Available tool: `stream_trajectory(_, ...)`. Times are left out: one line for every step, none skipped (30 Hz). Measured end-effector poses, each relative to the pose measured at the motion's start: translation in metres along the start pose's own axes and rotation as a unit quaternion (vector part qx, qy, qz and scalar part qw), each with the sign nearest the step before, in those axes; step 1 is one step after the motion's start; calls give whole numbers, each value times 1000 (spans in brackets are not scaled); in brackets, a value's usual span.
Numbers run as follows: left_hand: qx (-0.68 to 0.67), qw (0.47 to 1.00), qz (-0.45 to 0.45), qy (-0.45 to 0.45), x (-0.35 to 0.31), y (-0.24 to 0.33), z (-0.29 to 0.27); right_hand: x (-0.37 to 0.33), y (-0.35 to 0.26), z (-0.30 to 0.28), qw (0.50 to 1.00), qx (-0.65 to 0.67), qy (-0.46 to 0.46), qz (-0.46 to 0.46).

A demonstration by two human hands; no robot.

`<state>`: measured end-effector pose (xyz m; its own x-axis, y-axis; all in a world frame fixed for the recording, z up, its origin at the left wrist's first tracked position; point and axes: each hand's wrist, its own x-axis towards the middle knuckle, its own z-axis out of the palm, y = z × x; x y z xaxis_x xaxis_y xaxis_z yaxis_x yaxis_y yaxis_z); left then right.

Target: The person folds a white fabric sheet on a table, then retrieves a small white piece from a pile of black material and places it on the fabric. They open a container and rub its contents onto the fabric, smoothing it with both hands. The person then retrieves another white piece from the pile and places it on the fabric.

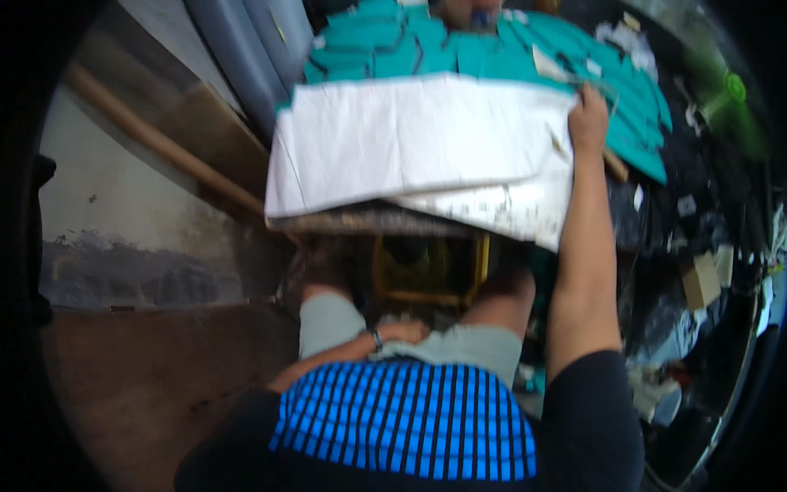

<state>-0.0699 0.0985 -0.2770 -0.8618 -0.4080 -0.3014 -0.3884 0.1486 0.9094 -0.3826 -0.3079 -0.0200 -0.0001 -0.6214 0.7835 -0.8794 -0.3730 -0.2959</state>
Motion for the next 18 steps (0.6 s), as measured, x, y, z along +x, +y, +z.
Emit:
stream_trajectory(-49,995,-83,6,-2,6,1,1,2,-1,999,-29,-36,28)
stream_trajectory(-28,989,-142,8,-2,12,-1,2,3,-2,999,-4,-39,21)
stream_trajectory(-31,991,-127,14,-4,17,-3,1,4,-3,999,13,-34,32)
stream_trajectory(-3,983,-184,21,-5,25,-3,1,4,-5,998,9,-48,45)
stream_trajectory(15,984,-175,7,-6,30,-5,2,2,-5,997,5,-52,57)
stream_trajectory(29,986,-162,-5,-7,34,-7,2,0,-6,996,1,-58,63)
stream_trajectory(23,983,-182,-9,-5,35,-7,3,-2,-7,997,-14,-48,61)
stream_trajectory(17,979,-202,-14,-4,33,-8,2,-4,-8,997,-14,-41,60)
stream_trajectory(5,979,-204,-22,-1,27,-8,3,-7,-8,997,-16,-39,57)
stream_trajectory(32,985,-169,-16,2,14,-11,3,-8,-9,997,-23,-41,68)
stream_trajectory(51,992,-115,-14,3,-4,-15,3,-10,-9,997,-19,-35,67)
stream_trajectory(69,996,-61,-11,4,-25,-15,3,-11,-9,998,-11,-32,49)
stream_trajectory(-312,918,-244,13,7,-48,-12,2,-11,-9,999,-10,-30,45)
stream_trajectory(-616,667,-378,180,10,-72,-8,2,-11,-9,998,-16,-24,51)
stream_trajectory(-627,621,-405,242,14,-100,-8,1,-10,-9,999,-15,-21,38)
stream_trajectory(-433,758,-410,264,15,-122,-1,1,-9,-9,999,-9,-26,46)
stream_trajectory(-156,891,-388,179,15,-143,8,1,-7,-9,999,-7,-24,43)
stream_trajectory(22,922,-370,114,23,-158,17,1,-6,-8,999,-10,-18,37)
